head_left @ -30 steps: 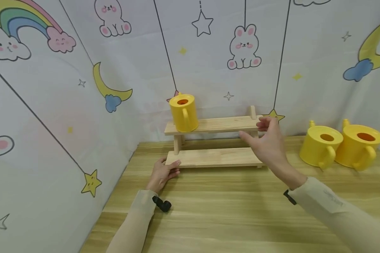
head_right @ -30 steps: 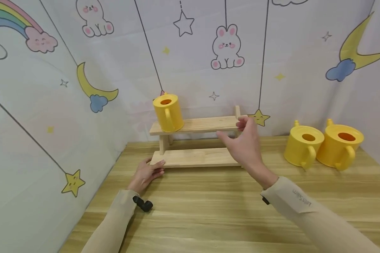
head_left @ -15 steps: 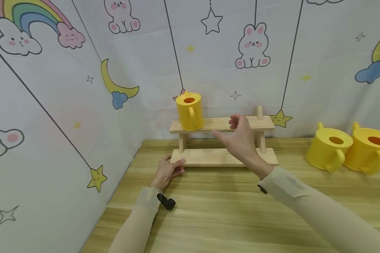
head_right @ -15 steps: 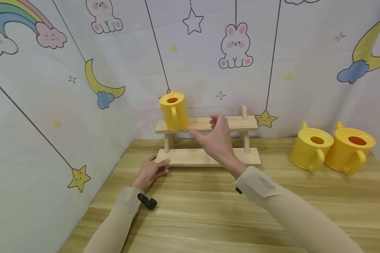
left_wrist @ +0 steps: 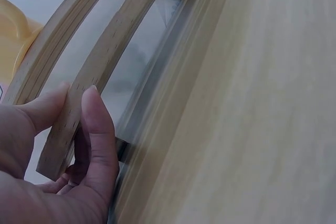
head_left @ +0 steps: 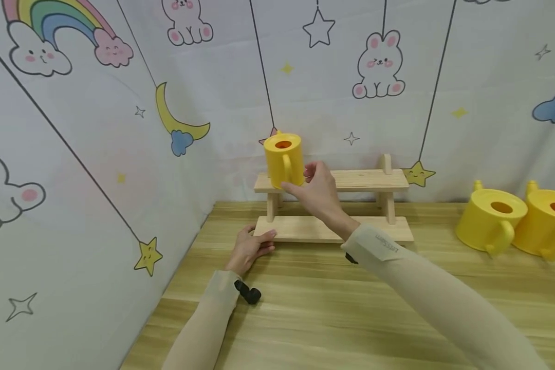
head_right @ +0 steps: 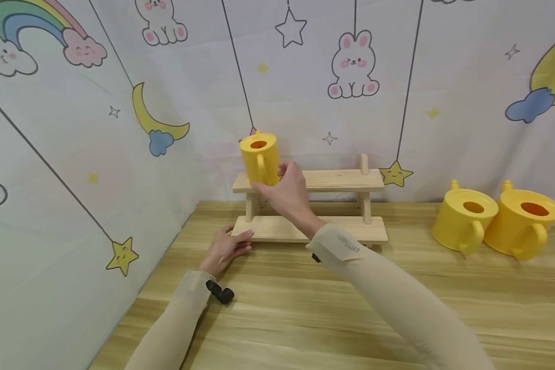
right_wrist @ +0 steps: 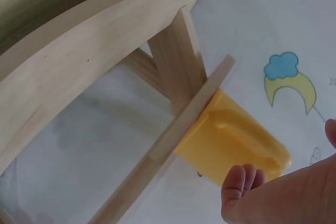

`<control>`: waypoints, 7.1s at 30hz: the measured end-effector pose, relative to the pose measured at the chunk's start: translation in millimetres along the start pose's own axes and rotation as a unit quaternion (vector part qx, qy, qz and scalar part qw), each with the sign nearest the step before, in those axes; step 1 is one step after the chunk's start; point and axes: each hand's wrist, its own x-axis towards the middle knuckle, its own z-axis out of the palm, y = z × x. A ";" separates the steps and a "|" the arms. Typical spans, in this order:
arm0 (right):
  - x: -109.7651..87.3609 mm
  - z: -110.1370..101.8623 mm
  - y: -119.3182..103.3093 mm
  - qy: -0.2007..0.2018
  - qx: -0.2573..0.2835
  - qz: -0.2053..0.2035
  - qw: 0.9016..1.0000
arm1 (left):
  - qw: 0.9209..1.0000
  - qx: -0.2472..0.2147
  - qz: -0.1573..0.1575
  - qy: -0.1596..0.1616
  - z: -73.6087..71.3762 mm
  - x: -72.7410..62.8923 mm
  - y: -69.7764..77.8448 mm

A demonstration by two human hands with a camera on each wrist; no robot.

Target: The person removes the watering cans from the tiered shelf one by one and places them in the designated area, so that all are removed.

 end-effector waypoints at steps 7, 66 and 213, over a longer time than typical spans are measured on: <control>20.0 18.5 -2.4 -0.004 -0.007 -0.018 1.000 | 1.000 -0.004 0.005 -0.007 -0.7 -1.2 0.2; 39.6 39.7 2.8 0.088 0.094 0.025 0.991 | 1.000 -0.001 0.012 -0.010 -1.0 -3.3 -1.3; -92.9 -224.9 170.9 0.108 -0.113 0.211 0.965 | 0.991 0.120 0.055 0.026 5.4 -7.8 2.0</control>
